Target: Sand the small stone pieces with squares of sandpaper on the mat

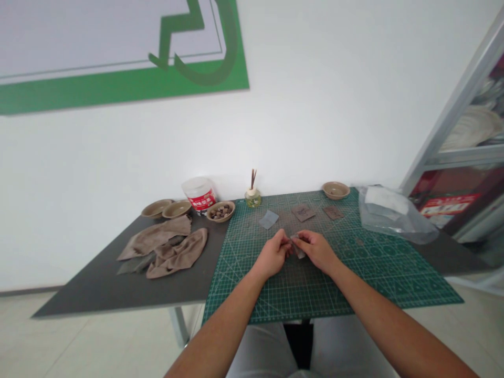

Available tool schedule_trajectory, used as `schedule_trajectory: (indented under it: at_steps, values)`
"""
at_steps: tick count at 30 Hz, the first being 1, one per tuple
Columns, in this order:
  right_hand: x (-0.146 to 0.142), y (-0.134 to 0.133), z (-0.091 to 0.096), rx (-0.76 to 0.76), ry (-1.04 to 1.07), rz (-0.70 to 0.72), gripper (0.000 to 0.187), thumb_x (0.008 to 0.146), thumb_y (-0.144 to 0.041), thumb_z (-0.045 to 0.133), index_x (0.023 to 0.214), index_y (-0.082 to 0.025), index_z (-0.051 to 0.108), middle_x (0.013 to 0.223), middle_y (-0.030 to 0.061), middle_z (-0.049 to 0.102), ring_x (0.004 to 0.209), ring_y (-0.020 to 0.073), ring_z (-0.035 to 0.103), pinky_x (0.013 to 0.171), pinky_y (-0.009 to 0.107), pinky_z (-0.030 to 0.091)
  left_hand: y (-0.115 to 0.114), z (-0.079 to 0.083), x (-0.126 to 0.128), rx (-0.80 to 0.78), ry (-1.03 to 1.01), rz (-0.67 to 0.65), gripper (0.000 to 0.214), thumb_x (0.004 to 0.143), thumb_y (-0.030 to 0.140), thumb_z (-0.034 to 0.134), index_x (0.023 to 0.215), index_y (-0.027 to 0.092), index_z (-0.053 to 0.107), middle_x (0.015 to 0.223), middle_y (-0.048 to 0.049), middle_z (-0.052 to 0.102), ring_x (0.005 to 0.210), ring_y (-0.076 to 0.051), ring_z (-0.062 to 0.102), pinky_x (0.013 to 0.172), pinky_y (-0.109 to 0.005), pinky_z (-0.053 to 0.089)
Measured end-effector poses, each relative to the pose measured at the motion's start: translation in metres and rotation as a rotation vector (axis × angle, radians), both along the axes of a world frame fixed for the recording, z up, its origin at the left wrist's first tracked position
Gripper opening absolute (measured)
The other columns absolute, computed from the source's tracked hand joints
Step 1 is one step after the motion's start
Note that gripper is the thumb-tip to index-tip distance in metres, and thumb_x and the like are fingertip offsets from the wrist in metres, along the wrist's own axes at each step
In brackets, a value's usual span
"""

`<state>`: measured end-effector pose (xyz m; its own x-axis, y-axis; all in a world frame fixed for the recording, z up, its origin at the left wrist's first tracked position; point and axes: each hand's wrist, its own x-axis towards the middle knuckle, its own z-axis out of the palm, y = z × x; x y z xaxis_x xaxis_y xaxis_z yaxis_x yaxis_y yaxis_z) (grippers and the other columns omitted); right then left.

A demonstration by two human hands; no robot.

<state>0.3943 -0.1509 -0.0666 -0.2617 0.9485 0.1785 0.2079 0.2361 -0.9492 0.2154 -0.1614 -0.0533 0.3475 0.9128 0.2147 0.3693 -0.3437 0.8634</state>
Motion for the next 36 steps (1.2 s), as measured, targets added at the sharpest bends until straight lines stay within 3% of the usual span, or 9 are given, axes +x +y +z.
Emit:
schedule_trajectory:
  at_steps: [36]
  values:
    - [0.0002, -0.0014, 0.0008, -0.035, 0.062, -0.007, 0.022, 0.084, -0.039, 0.061, 0.087, -0.018, 0.068, 0.074, 0.0025, 0.071, 0.065, 0.0170, 0.065, 0.061, 0.026, 0.048, 0.0033, -0.0068, -0.0007, -0.007, -0.035, -0.027, 0.009, 0.086, 0.014, 0.050, 0.079, 0.020, 0.049, 0.071, 0.0030, 0.059, 0.067, -0.013, 0.056, 0.064, -0.024, 0.041]
